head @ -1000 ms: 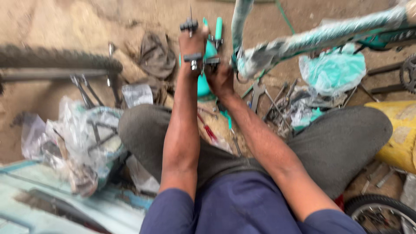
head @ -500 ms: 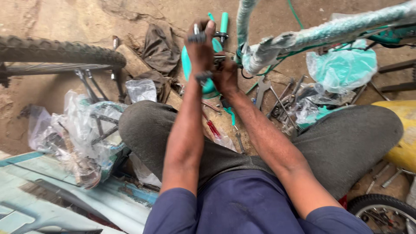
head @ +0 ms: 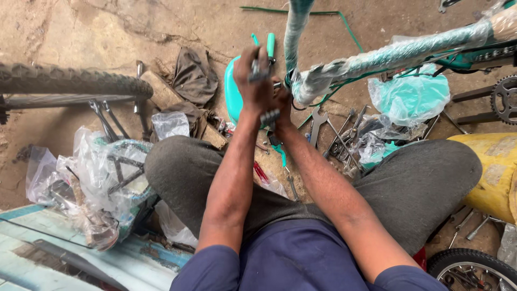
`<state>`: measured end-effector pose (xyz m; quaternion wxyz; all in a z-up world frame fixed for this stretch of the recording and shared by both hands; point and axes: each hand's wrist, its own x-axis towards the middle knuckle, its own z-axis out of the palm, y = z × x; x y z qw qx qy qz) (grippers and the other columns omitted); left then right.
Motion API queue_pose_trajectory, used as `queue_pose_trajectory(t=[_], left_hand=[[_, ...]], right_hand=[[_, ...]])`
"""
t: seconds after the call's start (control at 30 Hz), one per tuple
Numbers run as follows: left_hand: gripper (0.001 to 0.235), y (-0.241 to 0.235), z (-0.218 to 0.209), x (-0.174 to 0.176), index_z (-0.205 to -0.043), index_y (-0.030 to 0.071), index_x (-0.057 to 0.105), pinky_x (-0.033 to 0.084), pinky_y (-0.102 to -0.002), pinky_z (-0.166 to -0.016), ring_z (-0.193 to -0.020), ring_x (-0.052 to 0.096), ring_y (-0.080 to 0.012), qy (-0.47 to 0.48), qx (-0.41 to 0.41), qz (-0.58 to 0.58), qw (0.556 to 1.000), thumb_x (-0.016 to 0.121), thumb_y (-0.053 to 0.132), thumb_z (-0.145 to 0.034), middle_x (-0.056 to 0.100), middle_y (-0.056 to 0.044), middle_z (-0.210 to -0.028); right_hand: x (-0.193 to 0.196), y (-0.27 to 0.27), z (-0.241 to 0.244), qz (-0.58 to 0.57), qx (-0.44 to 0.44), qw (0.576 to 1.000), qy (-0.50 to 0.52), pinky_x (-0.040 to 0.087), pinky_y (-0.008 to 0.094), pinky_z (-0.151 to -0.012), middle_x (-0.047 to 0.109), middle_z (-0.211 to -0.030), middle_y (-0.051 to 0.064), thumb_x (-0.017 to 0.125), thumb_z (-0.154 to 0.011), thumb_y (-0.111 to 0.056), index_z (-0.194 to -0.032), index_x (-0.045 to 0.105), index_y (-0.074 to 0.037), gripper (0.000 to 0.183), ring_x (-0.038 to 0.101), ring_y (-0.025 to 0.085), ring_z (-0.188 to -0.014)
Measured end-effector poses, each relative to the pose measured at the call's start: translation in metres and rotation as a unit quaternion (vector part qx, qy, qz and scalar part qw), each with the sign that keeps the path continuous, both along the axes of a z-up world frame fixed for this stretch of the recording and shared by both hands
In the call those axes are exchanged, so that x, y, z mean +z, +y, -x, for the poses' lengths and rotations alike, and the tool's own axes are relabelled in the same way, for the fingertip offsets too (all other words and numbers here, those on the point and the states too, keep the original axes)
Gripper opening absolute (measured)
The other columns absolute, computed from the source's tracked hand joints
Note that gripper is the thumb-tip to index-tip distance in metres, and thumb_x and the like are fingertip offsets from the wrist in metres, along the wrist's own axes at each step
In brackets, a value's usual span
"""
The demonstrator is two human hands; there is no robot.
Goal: The person is sitting on the ground repairing a bicycle. They use a wrench to tighten bolts on the handlebar stem and adjust the brake cable housing.
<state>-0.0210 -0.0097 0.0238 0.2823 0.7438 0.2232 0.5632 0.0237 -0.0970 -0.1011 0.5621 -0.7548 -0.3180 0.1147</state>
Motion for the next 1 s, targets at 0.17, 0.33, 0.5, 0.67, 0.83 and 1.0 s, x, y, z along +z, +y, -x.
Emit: queue_pose_trajectory(t=[0.17, 0.33, 0.5, 0.67, 0.83, 1.0], left_hand=[[0.010, -0.015, 0.009, -0.007, -0.098, 0.004, 0.068, 0.050, -0.044, -0.065, -0.069, 0.064, -0.0303, -0.041, 0.014, 0.199, 0.979, 0.065, 0.013, -0.100, 0.069, -0.012, -0.079], [0.022, 0.027, 0.001, -0.051, -0.080, -0.002, 0.068, 0.050, -0.044, -0.061, -0.060, 0.064, -0.0240, -0.004, 0.080, 0.388, 0.918, 0.068, 0.017, -0.090, 0.068, -0.013, -0.067], [0.026, 0.037, 0.001, -0.075, -0.079, -0.006, 0.061, 0.049, -0.045, -0.062, -0.065, 0.055, -0.0264, -0.024, 0.099, 0.400, 0.911, 0.066, 0.015, -0.093, 0.061, -0.016, -0.067], [0.021, 0.000, 0.010, -0.042, -0.091, 0.003, 0.062, 0.049, -0.041, -0.069, -0.069, 0.059, -0.0265, -0.044, 0.097, 0.266, 0.958, 0.056, 0.017, -0.106, 0.063, -0.010, -0.080], [0.013, 0.017, 0.017, 0.004, -0.097, 0.005, 0.066, 0.049, -0.042, -0.073, -0.078, 0.063, -0.0303, -0.019, -0.028, 0.071, 0.997, 0.065, 0.016, -0.103, 0.068, -0.011, -0.086], [0.012, 0.039, 0.017, 0.009, -0.101, 0.005, 0.068, 0.051, -0.041, -0.073, -0.082, 0.065, -0.0303, 0.038, -0.127, 0.051, 0.990, 0.068, 0.017, -0.102, 0.070, -0.013, -0.089]], right_hand=[[0.005, -0.010, 0.002, -0.184, 0.099, 0.939, 0.273, 0.044, 0.029, -0.060, 0.065, -0.088, 0.006, 0.069, -0.099, -0.013, -0.112, 0.065, 0.000, 0.019, 0.057, 0.011, -0.076], [0.037, -0.002, 0.007, -0.012, 0.086, 0.968, -0.236, 0.054, 0.043, -0.066, 0.069, -0.088, 0.018, 0.080, -0.078, -0.015, -0.108, 0.062, -0.004, 0.036, 0.069, 0.036, -0.079], [0.038, 0.005, 0.010, 0.062, 0.090, 0.978, -0.179, 0.054, 0.046, -0.069, 0.070, -0.084, 0.017, 0.080, -0.085, -0.015, -0.110, 0.063, -0.005, 0.032, 0.070, 0.037, -0.079], [0.028, 0.004, 0.003, -0.039, 0.092, 0.981, 0.166, 0.053, 0.039, -0.068, 0.073, -0.090, 0.014, 0.062, -0.103, -0.022, -0.112, 0.069, -0.006, 0.020, 0.070, 0.032, -0.078], [0.034, 0.005, -0.004, 0.087, 0.081, 0.988, -0.096, 0.048, 0.046, -0.057, 0.062, -0.066, 0.015, 0.072, -0.086, -0.012, -0.108, 0.062, -0.001, 0.027, 0.064, 0.032, -0.061], [0.028, 0.004, 0.019, 0.011, 0.077, 0.945, -0.319, 0.047, 0.049, -0.061, 0.062, -0.077, 0.017, 0.069, -0.085, -0.005, -0.102, 0.060, -0.004, 0.020, 0.062, 0.037, -0.072]])
